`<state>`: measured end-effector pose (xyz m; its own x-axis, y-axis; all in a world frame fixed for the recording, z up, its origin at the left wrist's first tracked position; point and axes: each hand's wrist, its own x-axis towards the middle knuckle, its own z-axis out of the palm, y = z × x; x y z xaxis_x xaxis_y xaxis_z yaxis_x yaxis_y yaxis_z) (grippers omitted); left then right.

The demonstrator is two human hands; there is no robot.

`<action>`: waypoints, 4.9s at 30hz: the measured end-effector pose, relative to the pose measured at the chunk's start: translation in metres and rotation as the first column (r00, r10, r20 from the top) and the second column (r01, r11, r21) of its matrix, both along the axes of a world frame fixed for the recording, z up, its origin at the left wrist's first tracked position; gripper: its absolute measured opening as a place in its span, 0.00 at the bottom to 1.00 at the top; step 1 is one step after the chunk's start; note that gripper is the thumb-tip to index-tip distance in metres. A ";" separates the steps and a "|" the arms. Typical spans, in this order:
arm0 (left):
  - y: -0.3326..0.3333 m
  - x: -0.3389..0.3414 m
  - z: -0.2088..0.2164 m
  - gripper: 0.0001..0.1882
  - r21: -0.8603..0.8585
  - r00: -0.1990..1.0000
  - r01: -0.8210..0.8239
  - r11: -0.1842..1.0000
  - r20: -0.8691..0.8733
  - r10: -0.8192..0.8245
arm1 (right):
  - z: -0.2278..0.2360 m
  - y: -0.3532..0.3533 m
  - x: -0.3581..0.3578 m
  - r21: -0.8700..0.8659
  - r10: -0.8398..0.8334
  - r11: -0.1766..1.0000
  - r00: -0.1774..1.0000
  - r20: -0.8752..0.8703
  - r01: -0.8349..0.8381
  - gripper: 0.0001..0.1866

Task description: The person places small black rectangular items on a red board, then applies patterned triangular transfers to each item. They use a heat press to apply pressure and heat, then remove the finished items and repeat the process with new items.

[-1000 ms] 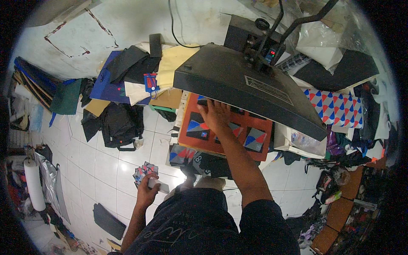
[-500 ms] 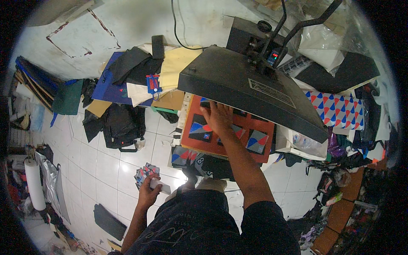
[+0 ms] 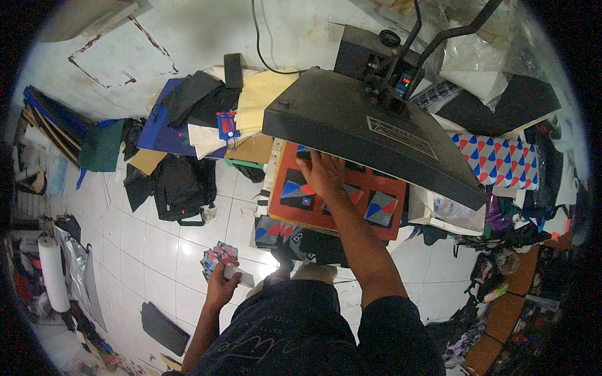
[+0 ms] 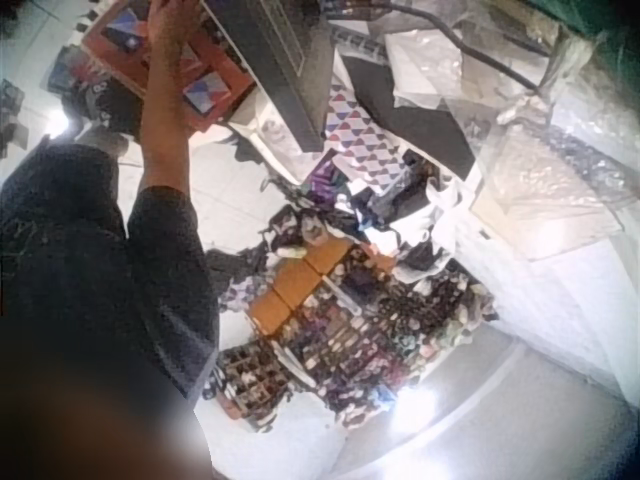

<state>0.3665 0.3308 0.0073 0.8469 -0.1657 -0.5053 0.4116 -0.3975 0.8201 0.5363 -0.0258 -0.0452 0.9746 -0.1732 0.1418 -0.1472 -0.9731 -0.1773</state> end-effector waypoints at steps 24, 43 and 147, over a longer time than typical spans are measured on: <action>0.001 0.005 0.001 0.23 0.093 0.996 0.080 0.992 0.031 -0.083 | 0.019 -0.006 -0.005 -0.014 -0.078 0.997 0.988 0.134 0.081 0.27; -0.023 0.017 0.013 0.25 -0.163 0.996 -0.080 0.983 0.016 0.084 | 0.060 0.005 -0.077 0.613 0.070 0.786 0.996 0.052 -0.087 0.12; -0.116 -0.032 0.004 0.12 -0.074 0.947 -0.320 0.944 -0.037 0.318 | 0.019 -0.131 -0.047 0.160 0.077 0.985 0.997 -0.031 -0.072 0.23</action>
